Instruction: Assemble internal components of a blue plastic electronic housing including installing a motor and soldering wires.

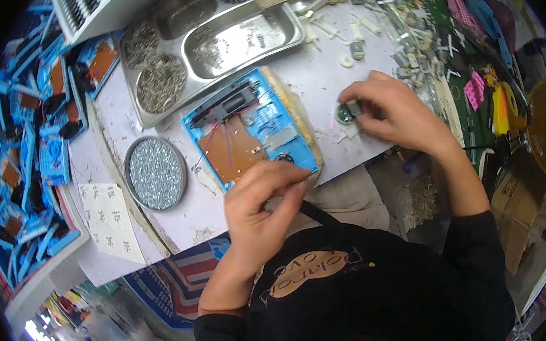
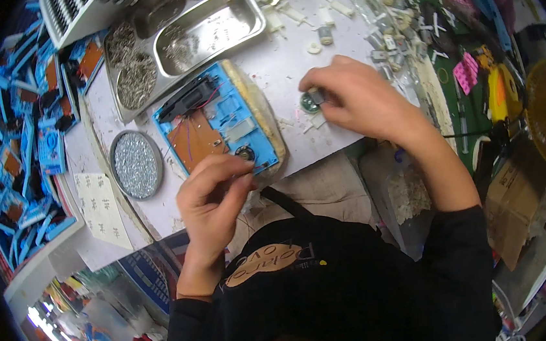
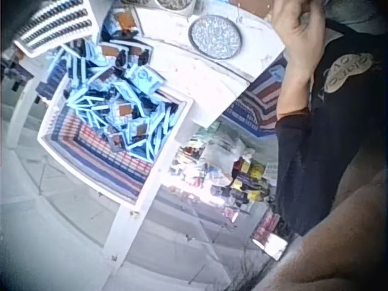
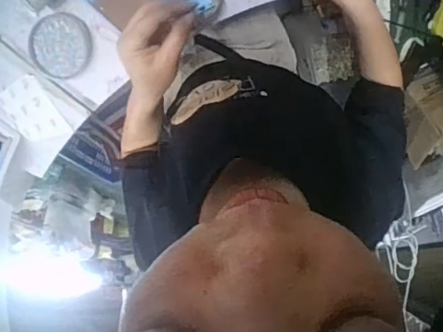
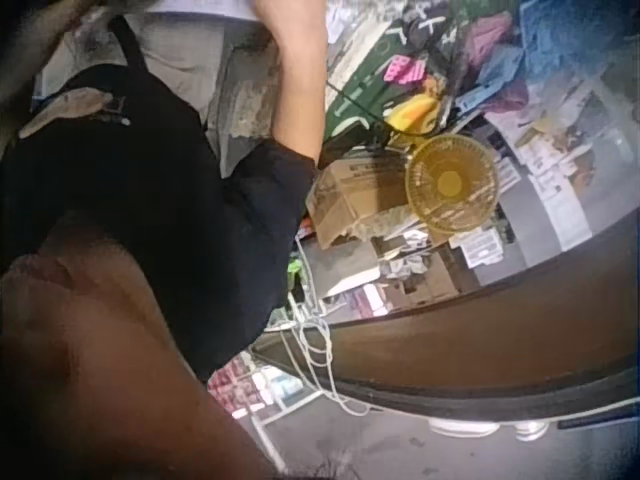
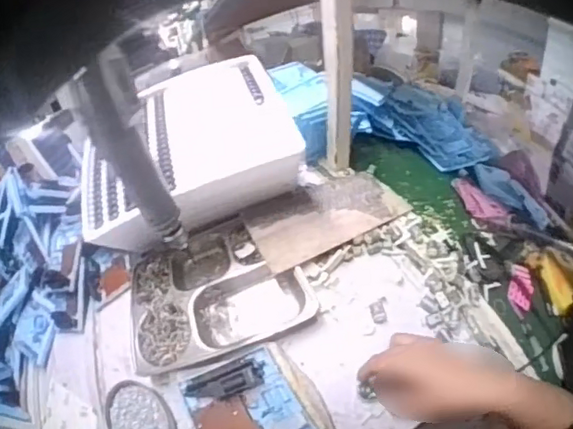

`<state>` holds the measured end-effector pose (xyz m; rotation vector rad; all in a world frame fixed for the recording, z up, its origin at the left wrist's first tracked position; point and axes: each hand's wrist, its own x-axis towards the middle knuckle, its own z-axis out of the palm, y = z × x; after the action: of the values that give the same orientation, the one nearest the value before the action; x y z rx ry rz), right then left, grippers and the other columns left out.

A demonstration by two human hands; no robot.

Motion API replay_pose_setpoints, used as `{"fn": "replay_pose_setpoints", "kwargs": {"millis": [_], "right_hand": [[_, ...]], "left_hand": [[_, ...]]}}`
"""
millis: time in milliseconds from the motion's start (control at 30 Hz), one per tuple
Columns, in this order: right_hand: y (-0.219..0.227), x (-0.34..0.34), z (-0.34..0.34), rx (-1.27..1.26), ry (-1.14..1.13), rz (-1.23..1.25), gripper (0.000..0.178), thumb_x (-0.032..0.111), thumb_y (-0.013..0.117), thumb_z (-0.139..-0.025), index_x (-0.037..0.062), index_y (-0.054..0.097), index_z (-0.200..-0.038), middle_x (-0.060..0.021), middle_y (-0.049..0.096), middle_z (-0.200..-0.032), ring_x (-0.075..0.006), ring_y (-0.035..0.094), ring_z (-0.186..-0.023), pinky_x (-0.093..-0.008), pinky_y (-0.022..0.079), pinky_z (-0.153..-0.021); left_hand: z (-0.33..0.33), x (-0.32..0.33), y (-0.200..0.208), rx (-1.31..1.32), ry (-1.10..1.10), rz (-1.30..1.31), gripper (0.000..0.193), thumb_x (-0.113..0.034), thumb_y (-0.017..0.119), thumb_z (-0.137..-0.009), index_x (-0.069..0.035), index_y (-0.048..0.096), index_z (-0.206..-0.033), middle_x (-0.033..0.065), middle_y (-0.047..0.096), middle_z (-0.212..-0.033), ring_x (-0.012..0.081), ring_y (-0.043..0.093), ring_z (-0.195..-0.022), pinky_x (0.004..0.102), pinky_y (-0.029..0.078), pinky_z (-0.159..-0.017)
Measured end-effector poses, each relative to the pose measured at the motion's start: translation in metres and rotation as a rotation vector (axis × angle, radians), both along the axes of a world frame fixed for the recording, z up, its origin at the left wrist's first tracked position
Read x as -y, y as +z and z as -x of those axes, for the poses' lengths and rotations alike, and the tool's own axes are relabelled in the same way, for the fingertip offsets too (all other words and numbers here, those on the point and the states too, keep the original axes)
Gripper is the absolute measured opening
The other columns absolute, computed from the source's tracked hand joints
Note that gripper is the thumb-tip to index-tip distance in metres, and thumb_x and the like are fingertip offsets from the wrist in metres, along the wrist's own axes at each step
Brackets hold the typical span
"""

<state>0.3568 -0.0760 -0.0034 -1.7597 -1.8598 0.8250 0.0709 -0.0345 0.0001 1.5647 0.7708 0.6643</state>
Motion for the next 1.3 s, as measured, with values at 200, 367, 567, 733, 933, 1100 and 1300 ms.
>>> {"fn": "replay_pose_setpoints", "kwargs": {"millis": [200,367,567,733,933,1100,1300], "right_hand": [[0.015,0.011,0.052,-1.022,-0.184,0.329,0.045,0.001,0.073,-0.090,-0.0021,0.057,-0.132,0.0021,0.060,-0.091,-0.0034,0.056,-0.080,-0.0186,0.045,-0.071],[0.002,0.003,0.067,-1.121,-0.098,0.355,0.045,0.001,0.073,-0.090,-0.0017,0.058,-0.133,0.0036,0.058,-0.087,-0.0019,0.053,-0.079,-0.0171,0.043,-0.070],[0.005,-0.001,0.069,-1.053,-0.096,0.383,0.044,0.001,0.073,-0.090,-0.0012,0.059,-0.132,0.0040,0.057,-0.086,-0.0020,0.053,-0.078,-0.0173,0.043,-0.070],[0.011,0.001,0.071,-1.003,-0.130,0.402,0.044,0.002,0.074,-0.090,-0.0001,0.059,-0.131,0.0037,0.057,-0.087,-0.0018,0.052,-0.078,-0.0172,0.042,-0.070],[0.010,0.007,0.073,-1.000,-0.145,0.358,0.043,0.003,0.075,-0.090,0.0013,0.060,-0.130,0.0042,0.057,-0.086,-0.0005,0.051,-0.076,-0.0164,0.041,-0.066],[0.008,0.012,0.074,-0.805,-0.117,0.267,0.045,0.005,0.077,-0.088,0.0031,0.060,-0.130,0.0030,0.058,-0.085,-0.0010,0.052,-0.074,-0.0184,0.043,-0.065],[0.015,0.000,0.072,-0.506,0.017,-0.081,0.046,0.005,0.082,-0.078,0.0042,0.066,-0.121,-0.0087,0.069,-0.093,-0.0189,0.065,-0.077,-0.0321,0.052,-0.067]], "left_hand": [[-0.008,0.007,-0.012,0.013,0.049,0.149,0.041,0.010,0.070,-0.089,0.000,0.055,-0.125,0.0066,0.063,-0.111,0.0127,0.064,-0.101,0.0257,0.055,-0.083],[-0.009,0.005,-0.013,0.069,0.124,0.123,0.039,0.006,0.073,-0.086,0.000,0.056,-0.121,0.0085,0.069,-0.102,0.0133,0.070,-0.094,0.0264,0.058,-0.079],[-0.006,0.004,-0.016,0.044,0.133,0.018,0.040,0.005,0.075,-0.085,0.000,0.056,-0.121,0.0099,0.069,-0.101,0.0152,0.071,-0.093,0.0277,0.059,-0.077],[-0.006,0.005,-0.017,0.052,0.112,-0.050,0.040,0.005,0.075,-0.085,-0.001,0.057,-0.119,0.0098,0.069,-0.099,0.0167,0.072,-0.091,0.0289,0.059,-0.077],[-0.001,0.006,-0.013,0.012,0.041,-0.038,0.044,0.009,0.073,-0.086,0.000,0.053,-0.124,0.0087,0.064,-0.113,0.0143,0.067,-0.100,0.0269,0.057,-0.086],[-0.007,0.009,-0.016,0.107,0.137,-0.048,0.039,0.006,0.075,-0.083,-0.001,0.059,-0.118,0.0101,0.068,-0.097,0.0187,0.072,-0.087,0.0303,0.059,-0.076],[0.001,-0.006,-0.015,0.033,0.107,-0.504,0.035,0.008,0.077,-0.078,-0.001,0.064,-0.108,0.0119,0.069,-0.094,0.0263,0.071,-0.084,0.0352,0.056,-0.073]]}}
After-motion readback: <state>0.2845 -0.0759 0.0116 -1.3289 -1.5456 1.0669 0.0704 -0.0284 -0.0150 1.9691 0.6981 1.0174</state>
